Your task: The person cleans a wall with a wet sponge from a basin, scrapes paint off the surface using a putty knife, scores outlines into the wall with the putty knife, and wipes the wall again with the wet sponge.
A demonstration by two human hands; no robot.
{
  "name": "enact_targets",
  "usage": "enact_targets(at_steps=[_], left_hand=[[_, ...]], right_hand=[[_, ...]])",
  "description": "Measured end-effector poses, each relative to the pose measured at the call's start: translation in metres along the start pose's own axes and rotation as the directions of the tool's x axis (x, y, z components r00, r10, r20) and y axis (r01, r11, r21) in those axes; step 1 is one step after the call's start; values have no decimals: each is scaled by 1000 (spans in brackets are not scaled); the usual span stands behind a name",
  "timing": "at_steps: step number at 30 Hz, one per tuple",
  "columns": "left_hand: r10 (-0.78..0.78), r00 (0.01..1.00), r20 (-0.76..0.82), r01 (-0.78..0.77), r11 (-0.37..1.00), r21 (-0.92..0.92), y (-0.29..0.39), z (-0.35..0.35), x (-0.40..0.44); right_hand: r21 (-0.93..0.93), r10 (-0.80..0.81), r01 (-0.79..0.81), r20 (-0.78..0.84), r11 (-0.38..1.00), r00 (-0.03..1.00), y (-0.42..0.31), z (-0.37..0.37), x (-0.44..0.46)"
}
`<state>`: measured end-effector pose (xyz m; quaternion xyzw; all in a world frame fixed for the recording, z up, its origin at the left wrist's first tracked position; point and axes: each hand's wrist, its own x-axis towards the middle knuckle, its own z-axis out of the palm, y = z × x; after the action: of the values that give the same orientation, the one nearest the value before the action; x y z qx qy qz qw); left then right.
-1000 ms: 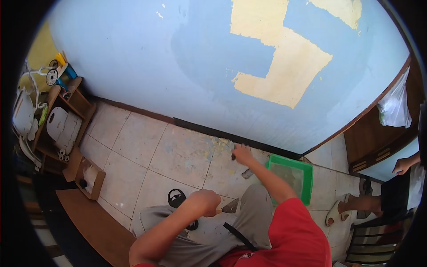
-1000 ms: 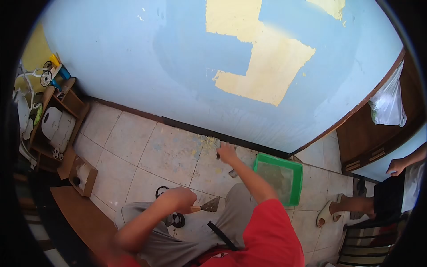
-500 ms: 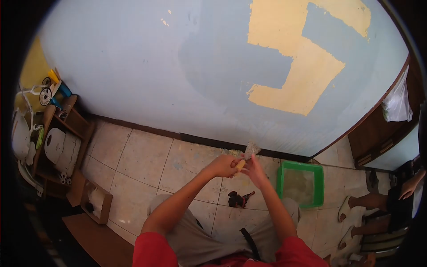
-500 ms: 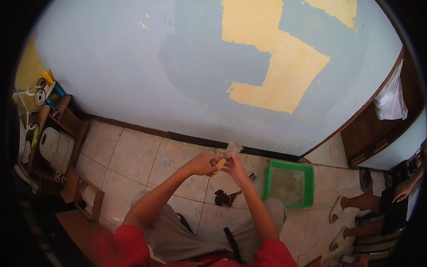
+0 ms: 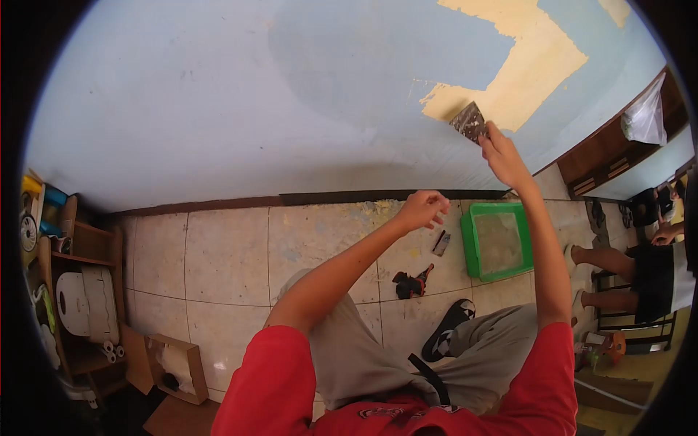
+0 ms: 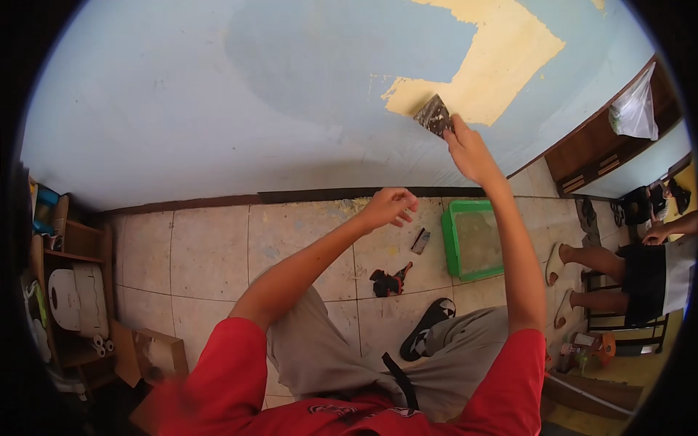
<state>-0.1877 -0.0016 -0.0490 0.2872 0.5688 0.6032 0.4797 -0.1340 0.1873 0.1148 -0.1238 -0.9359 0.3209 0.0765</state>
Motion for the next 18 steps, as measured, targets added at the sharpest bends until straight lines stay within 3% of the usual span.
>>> enact_targets(at_steps=[1, 2, 3, 5, 7, 8, 10, 13, 18], left_hand=[[-27, 1000, 2, 27, 1000, -3, -1, 0, 6], [-20, 1000, -16, 17, 988, -154, 4, 1, 13], [-12, 999, -43, -1, 954, -300, 12, 1, 21], [98, 995, -18, -93, 842, -532, 32, 3, 32], [225, 970, -91, -227, 707, -670, 47, 8, 48], [211, 973, -94, -219, 713, -666, 55, 9, 56], [309, 934, -179, -336, 587, -737, 65, 9, 69], [326, 909, -258, -400, 516, -757, 69, 6, 81], [280, 899, -337, -435, 488, -757, 67, -6, 94]], right_hand=[[-219, -96, 78, -70, 973, 993, -10, -1, 3], [-434, -206, 136, -119, 891, 971, -17, -3, 7], [-421, -195, 129, -117, 898, 974, -19, -3, 12], [-628, -292, 129, -164, 768, 942, -16, 4, 18], [-637, -307, 123, -187, 761, 933, -11, 11, 24], [-637, -298, 102, -208, 764, 932, -12, 14, 26], [-625, -279, 78, -230, 777, 932, -13, 17, 29], [-634, -236, 49, -213, 771, 948, -11, 18, 29], [-617, -322, 117, -232, 778, 918, -2, 23, 35]])
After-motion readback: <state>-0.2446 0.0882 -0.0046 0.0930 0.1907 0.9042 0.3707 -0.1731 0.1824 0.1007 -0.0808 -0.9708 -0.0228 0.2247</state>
